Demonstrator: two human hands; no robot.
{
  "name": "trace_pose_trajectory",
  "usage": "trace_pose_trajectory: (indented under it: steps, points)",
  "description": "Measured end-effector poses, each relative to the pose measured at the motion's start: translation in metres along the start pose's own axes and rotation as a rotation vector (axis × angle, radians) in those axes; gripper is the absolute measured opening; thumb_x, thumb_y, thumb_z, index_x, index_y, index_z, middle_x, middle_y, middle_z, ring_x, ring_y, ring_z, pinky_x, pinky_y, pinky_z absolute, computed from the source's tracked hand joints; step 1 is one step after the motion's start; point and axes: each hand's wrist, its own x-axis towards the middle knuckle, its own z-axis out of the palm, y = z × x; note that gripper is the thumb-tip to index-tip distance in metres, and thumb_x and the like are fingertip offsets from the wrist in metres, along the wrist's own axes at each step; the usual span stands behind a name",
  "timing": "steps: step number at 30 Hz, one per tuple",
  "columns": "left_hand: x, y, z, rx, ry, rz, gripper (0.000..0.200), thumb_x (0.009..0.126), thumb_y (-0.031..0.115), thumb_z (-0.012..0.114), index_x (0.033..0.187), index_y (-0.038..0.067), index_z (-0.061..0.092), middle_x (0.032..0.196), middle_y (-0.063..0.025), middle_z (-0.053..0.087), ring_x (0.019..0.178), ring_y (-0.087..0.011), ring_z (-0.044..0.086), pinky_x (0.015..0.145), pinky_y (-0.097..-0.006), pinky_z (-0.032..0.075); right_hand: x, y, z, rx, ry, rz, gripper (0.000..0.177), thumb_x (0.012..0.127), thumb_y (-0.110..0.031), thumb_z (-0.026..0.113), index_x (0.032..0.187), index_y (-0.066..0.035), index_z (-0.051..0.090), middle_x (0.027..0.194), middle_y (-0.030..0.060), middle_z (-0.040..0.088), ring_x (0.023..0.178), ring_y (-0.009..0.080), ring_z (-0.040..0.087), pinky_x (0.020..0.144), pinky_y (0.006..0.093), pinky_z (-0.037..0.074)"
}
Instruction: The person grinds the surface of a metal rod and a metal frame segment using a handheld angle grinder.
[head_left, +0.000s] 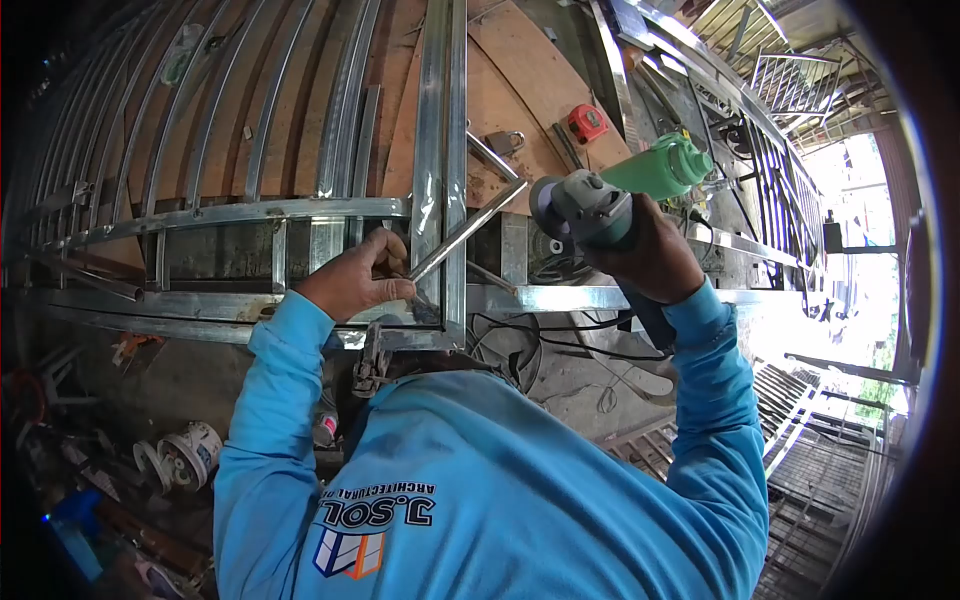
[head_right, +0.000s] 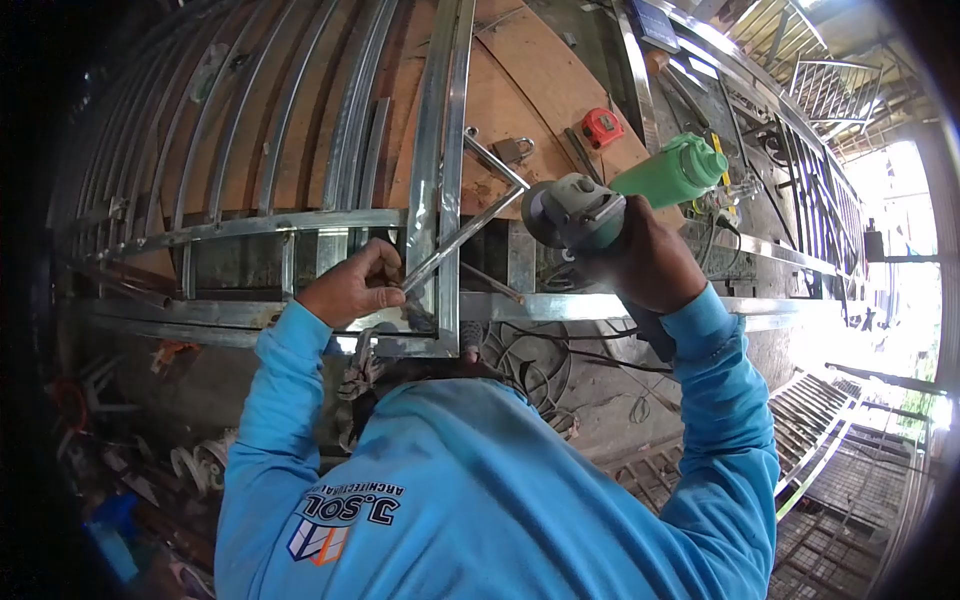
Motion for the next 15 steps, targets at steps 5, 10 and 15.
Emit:
trace_pose_trajectory:
  steps: [5,10,15]
  points:
    - [0.001,-0.002,0.002,-0.035,0.050,0.032,0.074,0.073,0.053,0.088,0.113,0.005,0.049,0.092,-0.0070,0.058,0.090,-0.0194,0.058,0.088,-0.0349,0.050,0.006,0.001,-0.001,-0.030,-0.110,0.097,0.071,0.072,-0.028,0.087,0.125,0.003,0.051,0.110,0.0227,0.068,0.106,0.0375,0.069,0.088,0.0419,0.055]
    - [0.001,0.001,0.003,0.001,0.066,0.009,0.077,0.069,0.054,0.090,0.113,0.006,0.049,0.091,-0.0064,0.058,0.090,-0.0190,0.059,0.087,-0.0350,0.050,0.023,-0.003,0.007,-0.018,-0.077,-0.069,0.067,0.073,-0.030,0.087,0.121,0.001,0.053,0.106,0.0206,0.069,0.100,0.0363,0.071,0.083,0.0424,0.056]
    - [0.001,-0.005,0.003,-0.006,0.085,0.035,0.074,0.070,0.052,0.090,0.112,0.006,0.049,0.092,-0.0062,0.058,0.089,-0.0192,0.061,0.085,-0.0351,0.051,0.019,-0.018,0.020,-0.074,-0.211,-0.148,0.064,0.072,-0.030,0.088,0.117,-0.003,0.052,0.097,0.0205,0.070,0.091,0.0400,0.072,0.076,0.0456,0.057]
